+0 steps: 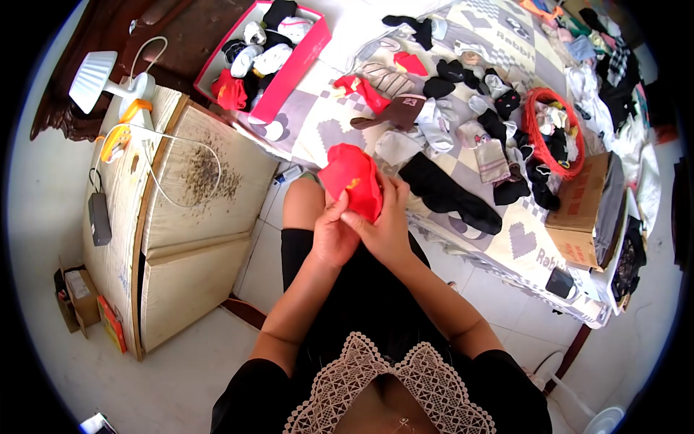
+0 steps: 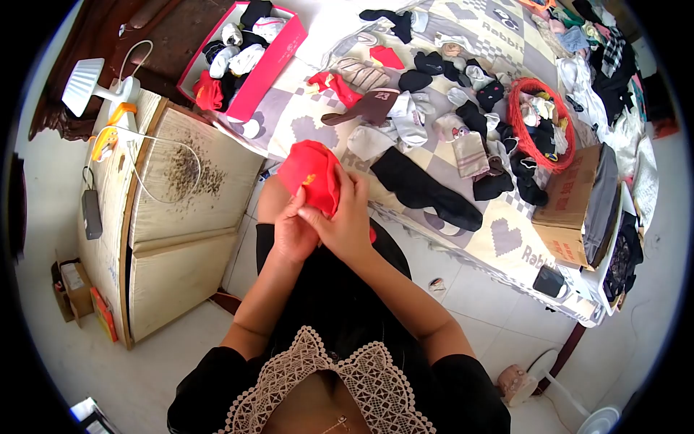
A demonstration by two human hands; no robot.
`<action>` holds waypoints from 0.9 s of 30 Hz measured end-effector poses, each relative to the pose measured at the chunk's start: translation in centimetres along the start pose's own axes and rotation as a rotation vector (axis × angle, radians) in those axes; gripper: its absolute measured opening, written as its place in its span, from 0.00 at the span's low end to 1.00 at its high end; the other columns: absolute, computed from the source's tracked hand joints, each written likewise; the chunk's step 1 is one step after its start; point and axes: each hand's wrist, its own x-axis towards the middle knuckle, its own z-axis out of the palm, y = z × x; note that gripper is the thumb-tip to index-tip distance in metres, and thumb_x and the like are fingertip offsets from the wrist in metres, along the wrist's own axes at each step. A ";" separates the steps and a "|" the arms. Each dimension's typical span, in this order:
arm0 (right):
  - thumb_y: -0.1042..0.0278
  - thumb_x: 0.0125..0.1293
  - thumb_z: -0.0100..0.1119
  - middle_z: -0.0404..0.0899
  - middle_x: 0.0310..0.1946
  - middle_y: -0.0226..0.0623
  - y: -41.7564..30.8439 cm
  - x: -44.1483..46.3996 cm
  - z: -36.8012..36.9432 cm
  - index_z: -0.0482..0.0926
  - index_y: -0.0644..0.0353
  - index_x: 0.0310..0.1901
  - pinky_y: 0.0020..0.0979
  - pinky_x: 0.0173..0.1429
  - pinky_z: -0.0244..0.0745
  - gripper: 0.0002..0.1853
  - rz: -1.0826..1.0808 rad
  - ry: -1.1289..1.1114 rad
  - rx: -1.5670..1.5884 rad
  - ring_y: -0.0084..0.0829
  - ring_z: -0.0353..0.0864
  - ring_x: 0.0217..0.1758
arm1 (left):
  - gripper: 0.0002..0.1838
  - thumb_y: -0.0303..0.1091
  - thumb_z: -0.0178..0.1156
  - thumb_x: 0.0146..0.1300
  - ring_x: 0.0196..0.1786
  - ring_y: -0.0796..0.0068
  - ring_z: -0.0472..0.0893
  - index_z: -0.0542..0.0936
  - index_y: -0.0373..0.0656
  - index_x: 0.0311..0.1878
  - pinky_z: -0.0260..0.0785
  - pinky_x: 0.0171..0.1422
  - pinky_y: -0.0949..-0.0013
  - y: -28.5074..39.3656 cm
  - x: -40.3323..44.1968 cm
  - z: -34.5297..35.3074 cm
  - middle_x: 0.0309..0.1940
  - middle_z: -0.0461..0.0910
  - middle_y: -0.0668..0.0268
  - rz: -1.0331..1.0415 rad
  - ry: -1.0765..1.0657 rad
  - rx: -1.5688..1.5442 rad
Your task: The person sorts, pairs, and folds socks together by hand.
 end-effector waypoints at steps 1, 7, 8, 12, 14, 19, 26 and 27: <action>0.55 0.52 0.69 0.64 0.52 0.51 0.1 0.3 0.2 0.67 0.67 0.58 0.40 0.57 0.68 0.36 0.022 0.046 -0.007 0.47 0.68 0.56 | 0.29 0.45 0.53 0.68 0.66 0.65 0.67 0.61 0.42 0.67 0.58 0.70 0.60 0.3 -0.2 0.3 0.64 0.67 0.62 0.004 0.002 0.001; 0.64 0.73 0.48 0.81 0.40 0.33 2.5 2.1 -3.3 0.75 0.68 0.54 0.25 0.47 0.74 0.17 0.408 0.084 0.655 0.22 0.79 0.41 | 0.28 0.52 0.48 0.69 0.64 0.67 0.69 0.63 0.47 0.66 0.62 0.65 0.60 2.6 -0.8 0.7 0.64 0.69 0.68 0.098 -0.025 0.033; 0.62 0.73 0.47 0.80 0.46 0.37 2.0 2.4 -4.5 0.74 0.67 0.55 0.26 0.48 0.75 0.18 0.410 0.055 0.840 0.24 0.79 0.44 | 0.29 0.53 0.45 0.70 0.66 0.66 0.68 0.62 0.47 0.67 0.61 0.66 0.58 2.5 -0.7 0.3 0.65 0.68 0.66 0.117 0.009 0.045; 0.61 0.73 0.48 0.79 0.46 0.37 -1.3 3.5 -6.4 0.73 0.68 0.56 0.27 0.48 0.76 0.19 0.419 0.046 1.053 0.24 0.80 0.44 | 0.29 0.54 0.43 0.71 0.67 0.65 0.66 0.61 0.47 0.68 0.59 0.68 0.57 1.9 -0.5 -0.4 0.65 0.67 0.64 0.053 0.072 -0.040; 0.61 0.72 0.49 0.78 0.48 0.36 -2.5 3.5 -6.7 0.71 0.68 0.57 0.27 0.50 0.75 0.20 0.367 -0.139 1.133 0.24 0.79 0.46 | 0.30 0.55 0.38 0.72 0.68 0.64 0.65 0.59 0.46 0.69 0.59 0.66 0.57 1.6 -0.4 -0.4 0.67 0.64 0.66 0.019 0.040 -0.064; 0.62 0.71 0.51 0.79 0.46 0.33 -3.4 3.0 -4.9 0.73 0.68 0.56 0.25 0.53 0.72 0.19 0.417 -0.334 1.234 0.21 0.78 0.47 | 0.29 0.54 0.38 0.72 0.69 0.63 0.64 0.62 0.47 0.68 0.58 0.68 0.57 1.4 -0.8 -0.7 0.68 0.64 0.65 0.023 0.059 -0.059; 0.64 0.70 0.53 0.80 0.40 0.31 1.2 1.8 -2.4 0.77 0.67 0.51 0.24 0.47 0.72 0.15 0.520 -0.295 0.758 0.19 0.77 0.41 | 0.30 0.54 0.41 0.71 0.68 0.62 0.66 0.63 0.45 0.67 0.56 0.71 0.57 1.8 -1.8 -0.4 0.67 0.66 0.63 -0.063 -0.043 -0.233; 0.64 0.70 0.53 0.80 0.40 0.32 1.3 1.6 -2.3 0.77 0.67 0.51 0.23 0.47 0.72 0.15 0.503 -0.278 0.663 0.19 0.77 0.40 | 0.30 0.54 0.41 0.71 0.68 0.62 0.66 0.63 0.45 0.67 0.56 0.71 0.57 1.7 -1.9 -0.2 0.67 0.66 0.63 -0.069 -0.042 -0.234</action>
